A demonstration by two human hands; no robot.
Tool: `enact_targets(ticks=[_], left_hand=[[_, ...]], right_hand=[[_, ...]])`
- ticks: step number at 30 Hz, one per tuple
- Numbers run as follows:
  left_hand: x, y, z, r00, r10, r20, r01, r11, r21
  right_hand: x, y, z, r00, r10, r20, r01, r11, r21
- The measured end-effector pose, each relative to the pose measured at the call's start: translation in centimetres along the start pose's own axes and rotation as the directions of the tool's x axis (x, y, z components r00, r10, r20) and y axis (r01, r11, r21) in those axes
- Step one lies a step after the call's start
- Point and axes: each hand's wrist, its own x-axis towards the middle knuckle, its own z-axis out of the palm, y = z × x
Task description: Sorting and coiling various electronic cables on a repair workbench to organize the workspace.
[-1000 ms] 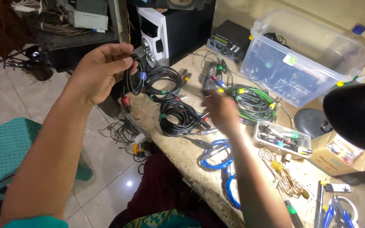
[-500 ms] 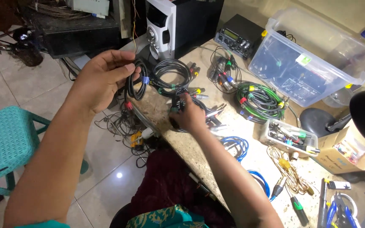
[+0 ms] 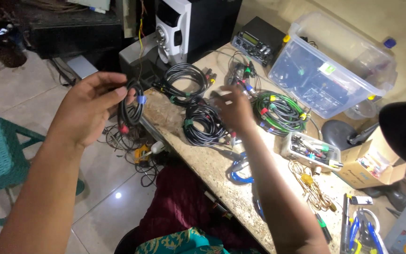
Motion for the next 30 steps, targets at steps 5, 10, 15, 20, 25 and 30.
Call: enact_targets(ticks=[5, 10, 15, 20, 25, 30], left_hand=[[-1.0, -2.7, -1.0, 0.999, -0.028, -0.027, 0.025, 0.993, -0.111], [-2.7, -5.1, -2.1, 0.992, -0.107, -0.073, 0.093, 0.98, -0.179], [-3.2, -7.6, -4.6, 0.994, -0.063, -0.09, 0.04, 0.97, -0.239], [-3.2, -8.8, -6.6, 0.995, -0.041, -0.09, 0.016, 0.964, -0.266], [-2.5, -9.9, -7.2, 0.995, -0.04, -0.096, 0.011, 0.956, -0.292], [-2.2, -9.4, -6.7, 0.994, -0.068, -0.082, 0.036, 0.939, -0.343]], right_hand=[[-2.8, -2.7, 6.9, 0.989, 0.041, 0.144, -0.014, 0.984, -0.18], [-3.2, -3.6, 8.6, 0.975, 0.116, 0.189, -0.035, 0.922, -0.387], [-1.4, -2.8, 5.2, 0.983, 0.129, 0.133, -0.117, 0.989, -0.094], [0.4, -1.9, -3.3, 0.979, 0.182, 0.093, -0.194, 0.969, 0.15], [1.3, -2.0, -7.1, 0.99, 0.127, -0.06, -0.118, 0.984, 0.136], [-1.3, -5.5, -3.5, 1.0, 0.013, 0.019, -0.005, 0.931, -0.365]])
